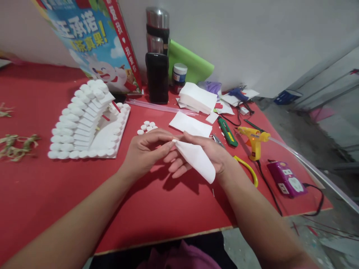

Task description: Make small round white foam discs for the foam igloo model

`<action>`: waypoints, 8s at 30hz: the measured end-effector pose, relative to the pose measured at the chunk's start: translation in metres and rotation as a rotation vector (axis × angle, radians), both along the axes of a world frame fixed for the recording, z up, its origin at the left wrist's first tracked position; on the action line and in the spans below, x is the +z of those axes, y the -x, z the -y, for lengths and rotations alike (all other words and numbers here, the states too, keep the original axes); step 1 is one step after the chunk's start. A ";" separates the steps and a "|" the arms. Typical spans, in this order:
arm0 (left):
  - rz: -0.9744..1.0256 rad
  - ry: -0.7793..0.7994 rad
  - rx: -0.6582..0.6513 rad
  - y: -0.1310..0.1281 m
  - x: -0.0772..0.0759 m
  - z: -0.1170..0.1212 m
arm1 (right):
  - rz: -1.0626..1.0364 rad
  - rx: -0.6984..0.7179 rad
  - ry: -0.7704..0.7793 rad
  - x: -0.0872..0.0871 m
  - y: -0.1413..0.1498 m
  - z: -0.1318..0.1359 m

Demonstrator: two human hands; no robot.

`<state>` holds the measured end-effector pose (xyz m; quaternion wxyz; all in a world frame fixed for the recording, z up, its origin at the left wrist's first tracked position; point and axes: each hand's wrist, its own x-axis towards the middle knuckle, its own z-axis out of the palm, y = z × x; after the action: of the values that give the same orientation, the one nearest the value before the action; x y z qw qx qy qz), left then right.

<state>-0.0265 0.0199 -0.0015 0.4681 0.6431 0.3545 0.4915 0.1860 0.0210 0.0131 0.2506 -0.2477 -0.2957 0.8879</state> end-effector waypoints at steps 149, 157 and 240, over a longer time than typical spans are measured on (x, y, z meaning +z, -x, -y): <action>0.179 0.361 0.008 -0.009 0.001 0.005 | 0.402 -0.369 -0.313 0.008 0.016 0.017; 0.125 0.382 0.068 -0.011 0.000 0.007 | 0.747 -0.508 -0.537 0.010 0.024 0.022; 0.017 0.198 0.144 -0.016 0.001 0.017 | 1.047 -0.605 -1.110 0.002 0.023 0.026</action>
<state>-0.0104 0.0033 -0.0002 0.4959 0.5623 0.4425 0.4920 0.1634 -0.0049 0.0153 0.3948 -0.5389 -0.6911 0.2759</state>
